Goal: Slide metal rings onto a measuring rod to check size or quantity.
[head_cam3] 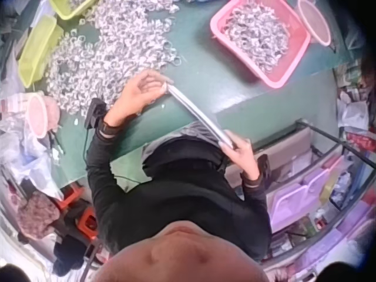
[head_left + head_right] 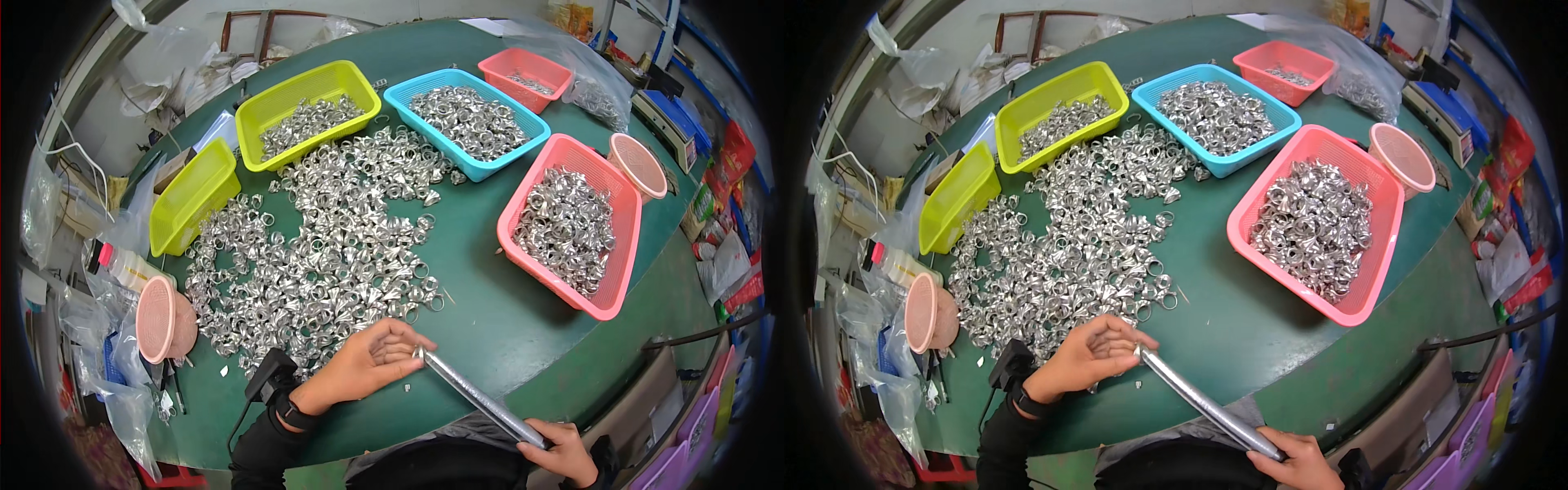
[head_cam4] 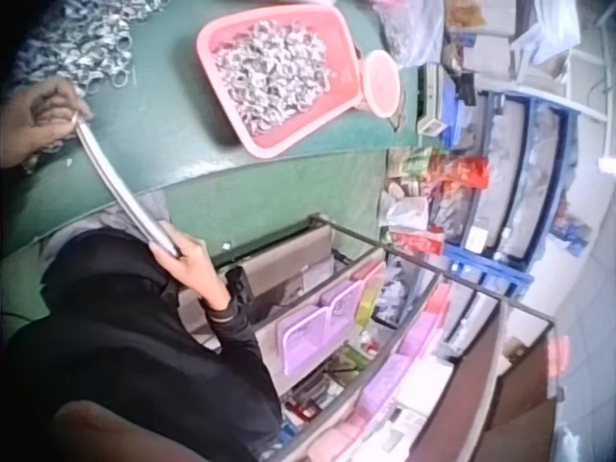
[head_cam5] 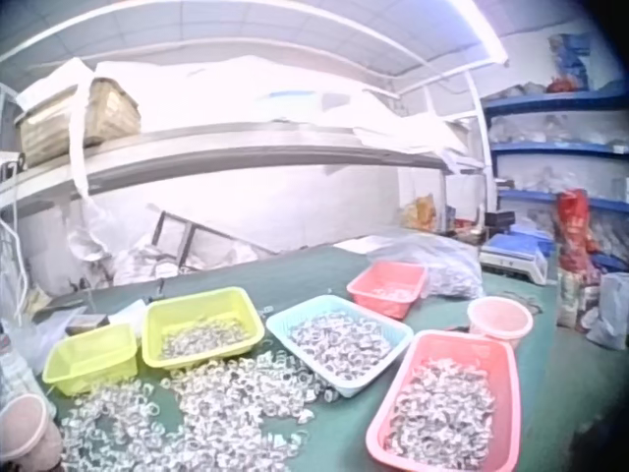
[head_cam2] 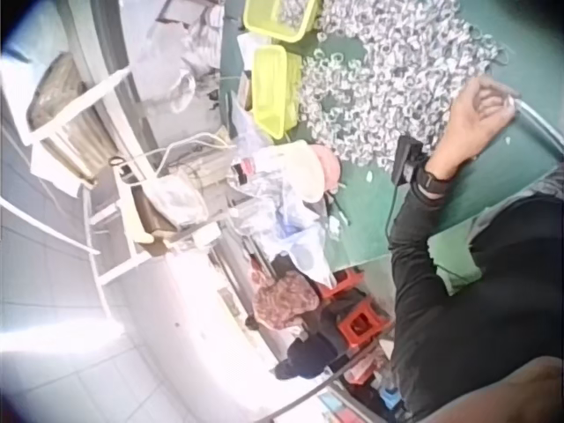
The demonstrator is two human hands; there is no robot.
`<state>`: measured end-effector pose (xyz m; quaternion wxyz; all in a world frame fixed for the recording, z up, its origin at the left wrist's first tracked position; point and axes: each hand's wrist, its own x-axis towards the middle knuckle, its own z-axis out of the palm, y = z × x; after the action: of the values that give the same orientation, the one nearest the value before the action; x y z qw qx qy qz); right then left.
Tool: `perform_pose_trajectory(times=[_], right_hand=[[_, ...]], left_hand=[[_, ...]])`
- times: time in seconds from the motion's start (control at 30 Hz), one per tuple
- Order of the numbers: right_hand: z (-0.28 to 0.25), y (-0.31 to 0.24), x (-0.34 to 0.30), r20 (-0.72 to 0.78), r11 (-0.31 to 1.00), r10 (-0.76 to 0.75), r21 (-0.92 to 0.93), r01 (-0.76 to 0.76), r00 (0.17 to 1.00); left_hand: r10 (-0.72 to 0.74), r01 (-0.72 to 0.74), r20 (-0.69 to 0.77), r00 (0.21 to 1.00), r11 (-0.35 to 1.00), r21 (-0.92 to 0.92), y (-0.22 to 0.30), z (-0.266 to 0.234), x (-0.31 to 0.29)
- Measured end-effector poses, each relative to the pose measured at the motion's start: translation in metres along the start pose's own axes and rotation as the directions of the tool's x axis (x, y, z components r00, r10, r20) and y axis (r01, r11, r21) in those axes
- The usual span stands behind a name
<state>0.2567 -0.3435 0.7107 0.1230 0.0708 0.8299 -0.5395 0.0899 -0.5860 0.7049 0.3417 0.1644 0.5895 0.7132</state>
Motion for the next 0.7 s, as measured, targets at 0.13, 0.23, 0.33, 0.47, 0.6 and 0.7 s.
perform_pose_trajectory(times=[0.13, 0.23, 0.33, 0.47, 0.6, 0.7], right_hand=[[0.001, -0.001, 0.002, 0.0, 0.992, -0.081, -0.094, 0.081, 0.997], [0.002, 0.001, 0.002, 0.012, 0.963, -0.194, -0.186, 0.193, 0.981], [0.0, 0.004, 0.004, 0.037, 0.883, -0.315, -0.354, 0.307, 0.949], [0.004, -0.005, 0.011, 0.086, 0.828, -0.275, -0.486, 0.281, 0.958], [0.024, -0.001, 0.024, 0.02, 0.909, -0.328, -0.264, 0.321, 0.944], [0.032, -0.006, 0.023, 0.001, 0.978, -0.207, 0.021, 0.207, 0.978]], left_hand=[[-0.045, 0.048, 0.048, 0.998, 0.996, -0.072, 0.005, -0.006, -0.007], [-0.029, 0.034, 0.062, 0.998, 0.997, -0.068, 0.0, -0.002, -0.01], [-0.069, 0.071, 0.02, 0.997, 0.985, -0.155, -0.008, 0.008, -0.011], [-0.038, 0.037, -0.008, 0.999, 0.988, -0.151, -0.017, 0.027, -0.015], [-0.137, 0.122, -0.094, 0.986, 0.982, -0.144, -0.018, 0.034, -0.015], [-0.096, 0.094, -0.011, 0.995, 0.988, -0.12, -0.017, 0.029, -0.018]])
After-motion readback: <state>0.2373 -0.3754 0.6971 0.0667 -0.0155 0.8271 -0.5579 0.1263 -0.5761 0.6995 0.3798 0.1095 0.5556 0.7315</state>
